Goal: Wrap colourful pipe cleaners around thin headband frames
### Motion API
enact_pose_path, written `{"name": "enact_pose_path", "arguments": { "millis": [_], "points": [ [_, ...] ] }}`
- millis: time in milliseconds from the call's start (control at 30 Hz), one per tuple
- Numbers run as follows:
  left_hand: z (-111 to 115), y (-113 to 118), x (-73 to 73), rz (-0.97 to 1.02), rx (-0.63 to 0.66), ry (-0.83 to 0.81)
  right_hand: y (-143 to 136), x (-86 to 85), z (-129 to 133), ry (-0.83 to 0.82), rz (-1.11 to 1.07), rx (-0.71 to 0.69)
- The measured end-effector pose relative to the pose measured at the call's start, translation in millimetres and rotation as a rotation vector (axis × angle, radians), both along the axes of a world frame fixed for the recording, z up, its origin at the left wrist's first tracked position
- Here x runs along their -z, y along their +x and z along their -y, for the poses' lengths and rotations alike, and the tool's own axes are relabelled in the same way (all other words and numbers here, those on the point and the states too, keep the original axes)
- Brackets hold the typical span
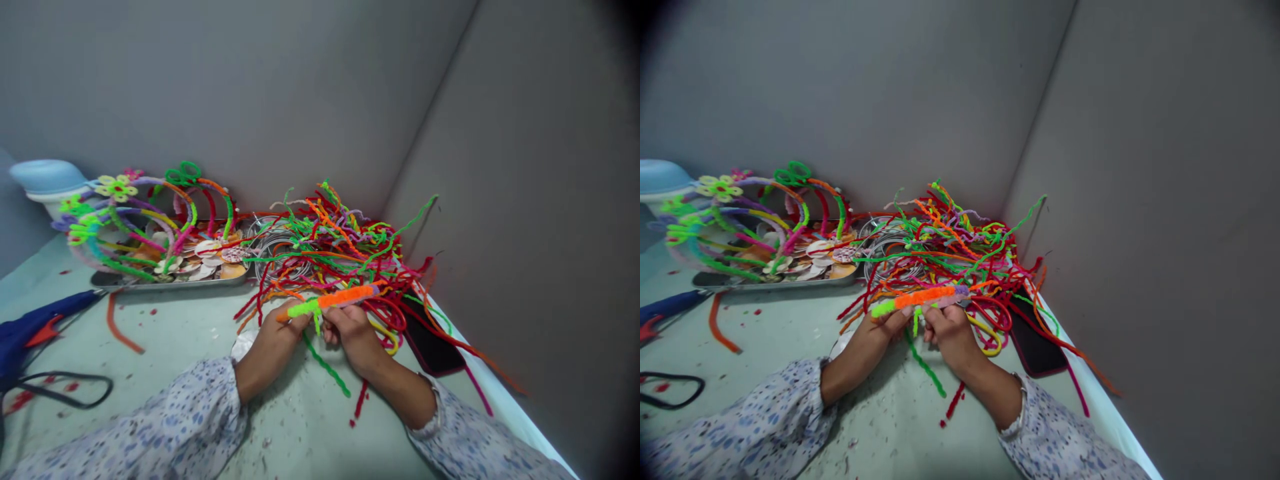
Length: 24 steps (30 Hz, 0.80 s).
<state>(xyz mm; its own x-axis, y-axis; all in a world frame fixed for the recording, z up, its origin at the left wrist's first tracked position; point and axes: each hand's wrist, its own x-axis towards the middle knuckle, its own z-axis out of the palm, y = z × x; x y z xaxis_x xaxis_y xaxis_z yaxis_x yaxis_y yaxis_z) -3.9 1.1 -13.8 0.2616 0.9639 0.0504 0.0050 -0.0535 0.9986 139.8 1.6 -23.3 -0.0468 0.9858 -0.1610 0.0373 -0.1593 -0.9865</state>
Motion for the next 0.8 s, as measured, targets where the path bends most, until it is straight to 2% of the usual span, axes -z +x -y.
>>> {"name": "enact_pose_path", "arguments": {
  "millis": [233,433,633,800],
  "points": [
    [-0.4,0.2,-8.7,-0.056,-0.006,-0.042,-1.3,-7.7,0.7,-0.004,0.006,-0.01],
    [-0.3,-1.4,-3.3,-0.046,0.009,-0.02,-0.5,-3.3,0.0,-0.011,0.003,-0.007],
    [1.6,-5.4,-3.6,-0.159,0.038,0.171,-1.4,-2.8,-1.2,0.098,-0.072,-0.003],
    [1.5,-1.5,-1.2,-0.26,-0.067,0.194,-2.8,-3.5,-4.8,0.069,-0.024,-0.009]
  ]
}}
